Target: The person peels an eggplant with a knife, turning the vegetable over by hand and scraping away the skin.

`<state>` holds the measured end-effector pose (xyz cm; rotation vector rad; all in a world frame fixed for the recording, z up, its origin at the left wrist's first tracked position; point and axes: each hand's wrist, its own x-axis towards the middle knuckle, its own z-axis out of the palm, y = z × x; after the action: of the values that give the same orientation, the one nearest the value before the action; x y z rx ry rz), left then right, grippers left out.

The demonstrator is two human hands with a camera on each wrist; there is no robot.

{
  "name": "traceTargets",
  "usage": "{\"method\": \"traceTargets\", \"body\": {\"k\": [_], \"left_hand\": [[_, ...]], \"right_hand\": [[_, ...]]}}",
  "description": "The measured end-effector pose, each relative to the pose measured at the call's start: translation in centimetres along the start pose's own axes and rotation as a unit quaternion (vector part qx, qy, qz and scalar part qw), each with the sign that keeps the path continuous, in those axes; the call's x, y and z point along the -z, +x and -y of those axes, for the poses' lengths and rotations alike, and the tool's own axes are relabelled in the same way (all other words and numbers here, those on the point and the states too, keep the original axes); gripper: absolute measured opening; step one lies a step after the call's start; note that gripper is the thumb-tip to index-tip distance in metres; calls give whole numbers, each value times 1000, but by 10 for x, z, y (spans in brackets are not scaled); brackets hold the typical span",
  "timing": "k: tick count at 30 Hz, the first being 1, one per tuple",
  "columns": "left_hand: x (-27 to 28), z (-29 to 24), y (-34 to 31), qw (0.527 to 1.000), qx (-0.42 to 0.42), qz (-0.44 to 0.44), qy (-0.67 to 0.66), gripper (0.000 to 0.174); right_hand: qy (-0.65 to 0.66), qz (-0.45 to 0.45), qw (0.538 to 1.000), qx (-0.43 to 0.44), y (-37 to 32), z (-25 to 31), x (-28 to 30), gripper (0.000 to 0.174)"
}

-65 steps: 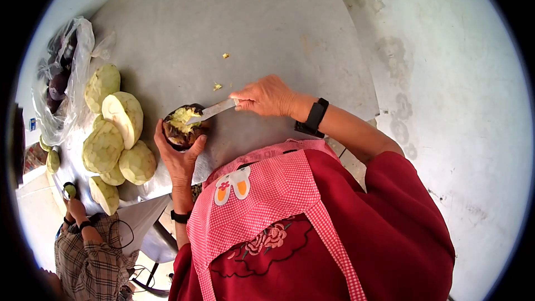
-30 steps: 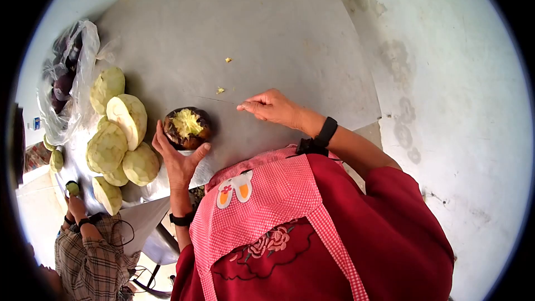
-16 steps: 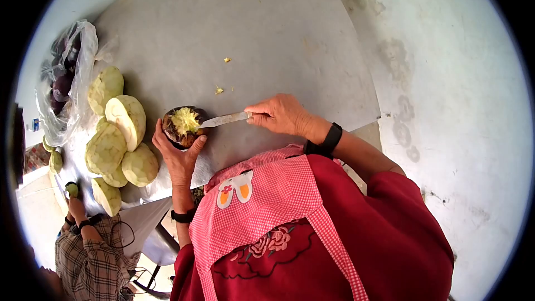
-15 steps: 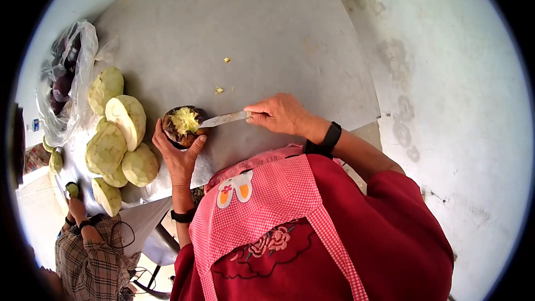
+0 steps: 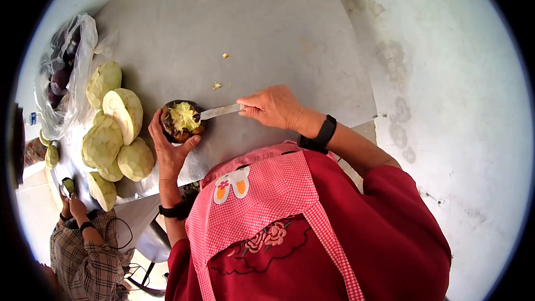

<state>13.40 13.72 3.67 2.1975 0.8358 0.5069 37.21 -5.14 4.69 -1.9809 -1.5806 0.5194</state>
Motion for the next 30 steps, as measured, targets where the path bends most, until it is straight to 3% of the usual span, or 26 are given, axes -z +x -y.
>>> {"method": "traceTargets", "body": {"k": [6,17,19,23,25,26,28,30], "left_hand": [[2,-2,5,1000,15,20,-8,110],[5,3,9,999,-8,32,-10,109],[7,2,10,999,-9,41,-12,109],[9,3,12,998,0,58,-24,111],[10,3,11,998,-3,63,-26,111],[10,4,11,998,-5,64,-24,112],[11,5,10,998,-5,59,-23,114],[10,5,8,997,6,61,-42,118]], "right_hand": [[-51,-33,998,30,4,-7,-8,28],[-3,-21,999,39,25,-39,-25,30],[35,74,997,-3,33,-42,-15,32],[111,144,983,-27,52,-49,0,33],[256,202,941,-94,53,-43,5,32],[256,202,941,-94,48,-45,1,32],[440,233,849,-176,38,-43,-7,37],[463,227,831,-208,28,-34,-10,38]]}}
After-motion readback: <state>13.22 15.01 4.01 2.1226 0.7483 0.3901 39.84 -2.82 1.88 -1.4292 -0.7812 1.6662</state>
